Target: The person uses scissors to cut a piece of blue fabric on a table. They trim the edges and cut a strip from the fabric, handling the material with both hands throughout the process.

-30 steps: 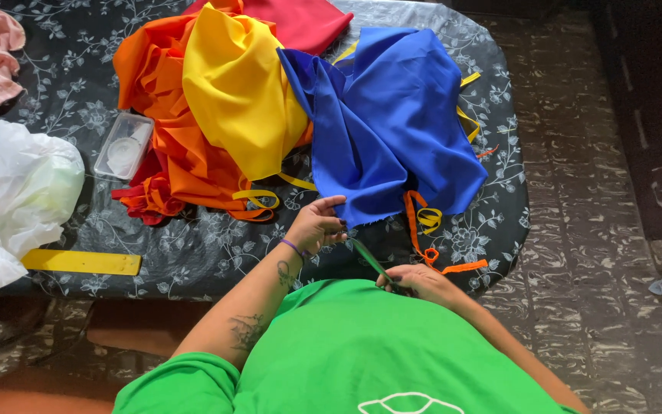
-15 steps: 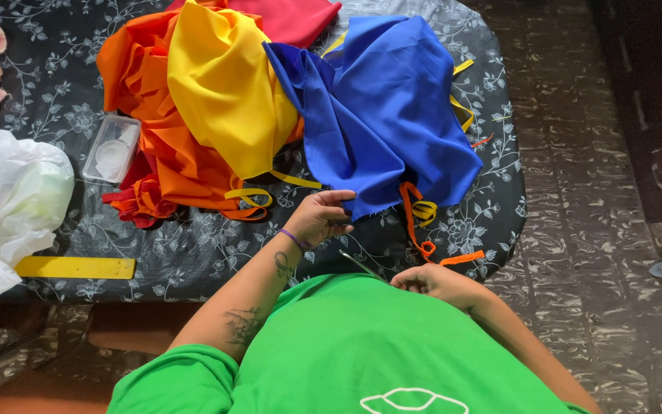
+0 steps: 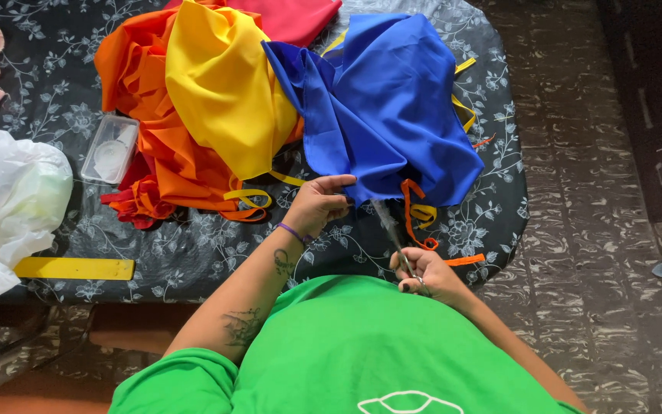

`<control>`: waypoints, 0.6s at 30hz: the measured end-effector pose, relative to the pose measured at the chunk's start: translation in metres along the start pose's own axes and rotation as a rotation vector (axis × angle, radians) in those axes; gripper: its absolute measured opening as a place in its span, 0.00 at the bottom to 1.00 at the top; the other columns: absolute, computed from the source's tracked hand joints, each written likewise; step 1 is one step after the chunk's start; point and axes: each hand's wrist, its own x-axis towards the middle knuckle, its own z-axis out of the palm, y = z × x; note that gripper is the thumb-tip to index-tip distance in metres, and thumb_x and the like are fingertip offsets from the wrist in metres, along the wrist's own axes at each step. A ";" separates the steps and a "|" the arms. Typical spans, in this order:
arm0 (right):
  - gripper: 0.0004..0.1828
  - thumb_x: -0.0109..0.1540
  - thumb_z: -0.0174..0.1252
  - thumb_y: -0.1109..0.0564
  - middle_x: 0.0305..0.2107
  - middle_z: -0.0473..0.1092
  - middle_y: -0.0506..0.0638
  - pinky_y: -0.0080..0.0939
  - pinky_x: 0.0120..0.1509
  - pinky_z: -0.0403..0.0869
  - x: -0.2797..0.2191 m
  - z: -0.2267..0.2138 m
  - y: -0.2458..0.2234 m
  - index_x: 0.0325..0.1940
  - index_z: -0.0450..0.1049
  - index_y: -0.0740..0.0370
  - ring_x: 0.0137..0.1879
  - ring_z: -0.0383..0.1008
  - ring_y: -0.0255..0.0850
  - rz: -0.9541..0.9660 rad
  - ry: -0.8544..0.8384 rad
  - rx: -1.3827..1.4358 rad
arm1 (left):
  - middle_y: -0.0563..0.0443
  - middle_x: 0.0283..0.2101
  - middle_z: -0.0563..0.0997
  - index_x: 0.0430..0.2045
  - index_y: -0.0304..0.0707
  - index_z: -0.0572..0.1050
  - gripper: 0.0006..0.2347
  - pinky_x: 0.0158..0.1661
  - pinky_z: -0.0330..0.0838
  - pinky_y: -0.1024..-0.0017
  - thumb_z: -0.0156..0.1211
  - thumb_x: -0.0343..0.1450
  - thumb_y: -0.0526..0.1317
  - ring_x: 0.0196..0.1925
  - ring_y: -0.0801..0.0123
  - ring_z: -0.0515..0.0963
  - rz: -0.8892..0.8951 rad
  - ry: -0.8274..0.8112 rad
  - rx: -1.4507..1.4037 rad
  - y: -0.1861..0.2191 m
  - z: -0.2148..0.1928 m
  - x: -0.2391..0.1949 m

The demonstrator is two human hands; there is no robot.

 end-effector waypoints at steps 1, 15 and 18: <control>0.33 0.49 0.81 0.66 0.22 0.68 0.59 0.33 0.13 0.71 0.001 -0.001 0.007 0.53 0.73 0.82 0.19 0.72 0.39 0.001 0.001 0.001 | 0.42 0.41 0.86 0.56 0.29 0.81 0.25 0.41 0.89 0.63 0.63 0.63 0.16 0.42 0.57 0.90 -0.002 0.000 -0.001 -0.003 -0.001 0.002; 0.25 0.50 0.84 0.64 0.16 0.72 0.55 0.29 0.22 0.72 0.017 0.030 0.005 0.43 0.80 0.81 0.19 0.71 0.31 -0.109 0.132 -0.140 | 0.35 0.51 0.84 0.59 0.35 0.80 0.28 0.31 0.89 0.68 0.69 0.62 0.17 0.36 0.56 0.90 0.099 -0.077 0.165 -0.008 0.017 -0.020; 0.25 0.50 0.84 0.64 0.17 0.72 0.55 0.28 0.23 0.72 0.016 0.032 0.010 0.43 0.80 0.80 0.19 0.71 0.30 -0.098 0.145 -0.122 | 0.31 0.53 0.83 0.62 0.36 0.79 0.31 0.30 0.89 0.66 0.71 0.62 0.17 0.36 0.53 0.90 0.123 -0.079 0.157 0.002 0.022 -0.031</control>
